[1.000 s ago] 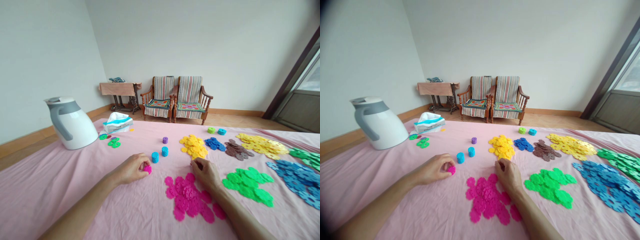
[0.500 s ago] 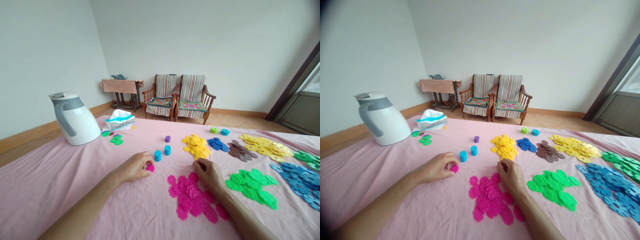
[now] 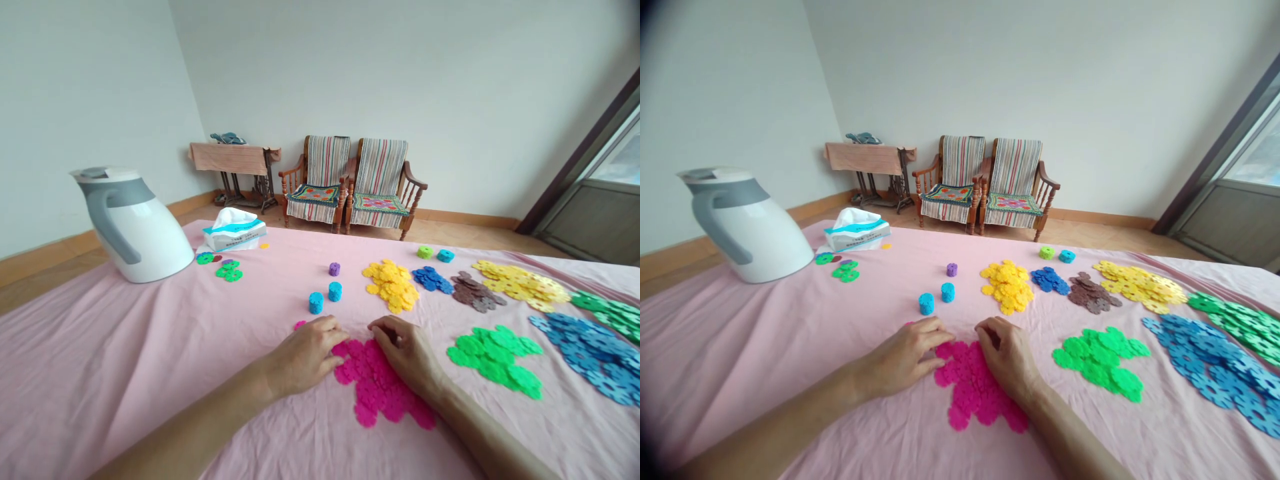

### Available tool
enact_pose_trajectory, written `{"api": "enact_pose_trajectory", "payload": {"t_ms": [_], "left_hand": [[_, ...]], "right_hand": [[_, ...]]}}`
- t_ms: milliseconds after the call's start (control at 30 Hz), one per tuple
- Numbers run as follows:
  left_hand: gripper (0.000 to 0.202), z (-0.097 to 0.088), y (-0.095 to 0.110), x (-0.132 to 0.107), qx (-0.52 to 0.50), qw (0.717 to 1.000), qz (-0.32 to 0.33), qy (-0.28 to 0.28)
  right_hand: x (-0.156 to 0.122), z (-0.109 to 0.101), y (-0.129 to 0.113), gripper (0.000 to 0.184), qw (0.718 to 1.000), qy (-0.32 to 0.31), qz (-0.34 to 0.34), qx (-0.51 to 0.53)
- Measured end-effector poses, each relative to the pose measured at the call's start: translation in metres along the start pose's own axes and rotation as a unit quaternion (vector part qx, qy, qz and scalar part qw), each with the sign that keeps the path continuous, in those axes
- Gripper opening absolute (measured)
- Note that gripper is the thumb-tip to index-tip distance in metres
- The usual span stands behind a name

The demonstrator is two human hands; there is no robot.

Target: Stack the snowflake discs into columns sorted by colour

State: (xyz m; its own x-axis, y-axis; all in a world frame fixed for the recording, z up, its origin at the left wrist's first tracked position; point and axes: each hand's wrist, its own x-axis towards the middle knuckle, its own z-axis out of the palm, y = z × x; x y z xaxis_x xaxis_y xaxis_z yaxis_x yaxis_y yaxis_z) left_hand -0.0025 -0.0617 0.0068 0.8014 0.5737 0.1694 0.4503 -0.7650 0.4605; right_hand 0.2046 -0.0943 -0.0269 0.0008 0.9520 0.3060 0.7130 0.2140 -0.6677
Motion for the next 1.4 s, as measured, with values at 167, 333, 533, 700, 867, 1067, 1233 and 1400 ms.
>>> {"api": "enact_pose_trajectory", "payload": {"t_ms": [167, 333, 533, 700, 867, 1067, 1233, 1400], "left_hand": [[0.023, -0.004, 0.0, 0.001, -0.015, 1.0, -0.012, -0.015], [0.018, -0.002, -0.002, 0.003, -0.029, 0.999, -0.034, -0.013], [0.018, -0.01, -0.008, 0.002, -0.017, 0.999, -0.028, 0.02], [0.022, -0.042, -0.029, -0.007, -0.007, 0.993, -0.068, 0.098], [0.028, -0.055, -0.046, -0.015, -0.004, 0.994, -0.08, 0.07], [0.024, -0.043, -0.05, -0.016, 0.008, 0.997, -0.066, 0.028], [0.021, -0.04, -0.05, -0.015, 0.009, 0.998, -0.068, 0.01], [0.021, -0.039, -0.051, -0.015, 0.012, 0.998, -0.066, 0.009]], "right_hand": [[-0.001, -0.001, 0.001, 0.027, 1.0, 0.011, 0.009, 0.013], [0.001, -0.001, 0.013, 0.026, 0.999, 0.026, 0.036, 0.008], [0.001, -0.001, 0.015, 0.028, 0.999, 0.026, 0.031, 0.008], [0.001, -0.005, 0.011, 0.03, 0.999, 0.014, 0.037, 0.008], [0.001, -0.004, 0.013, 0.03, 1.0, 0.009, 0.029, 0.002], [0.001, -0.002, 0.017, 0.027, 1.0, 0.005, 0.027, -0.009], [0.001, -0.001, 0.02, 0.028, 1.0, 0.002, 0.022, -0.01], [0.001, -0.001, 0.021, 0.03, 1.0, -0.001, 0.018, -0.016]]}}
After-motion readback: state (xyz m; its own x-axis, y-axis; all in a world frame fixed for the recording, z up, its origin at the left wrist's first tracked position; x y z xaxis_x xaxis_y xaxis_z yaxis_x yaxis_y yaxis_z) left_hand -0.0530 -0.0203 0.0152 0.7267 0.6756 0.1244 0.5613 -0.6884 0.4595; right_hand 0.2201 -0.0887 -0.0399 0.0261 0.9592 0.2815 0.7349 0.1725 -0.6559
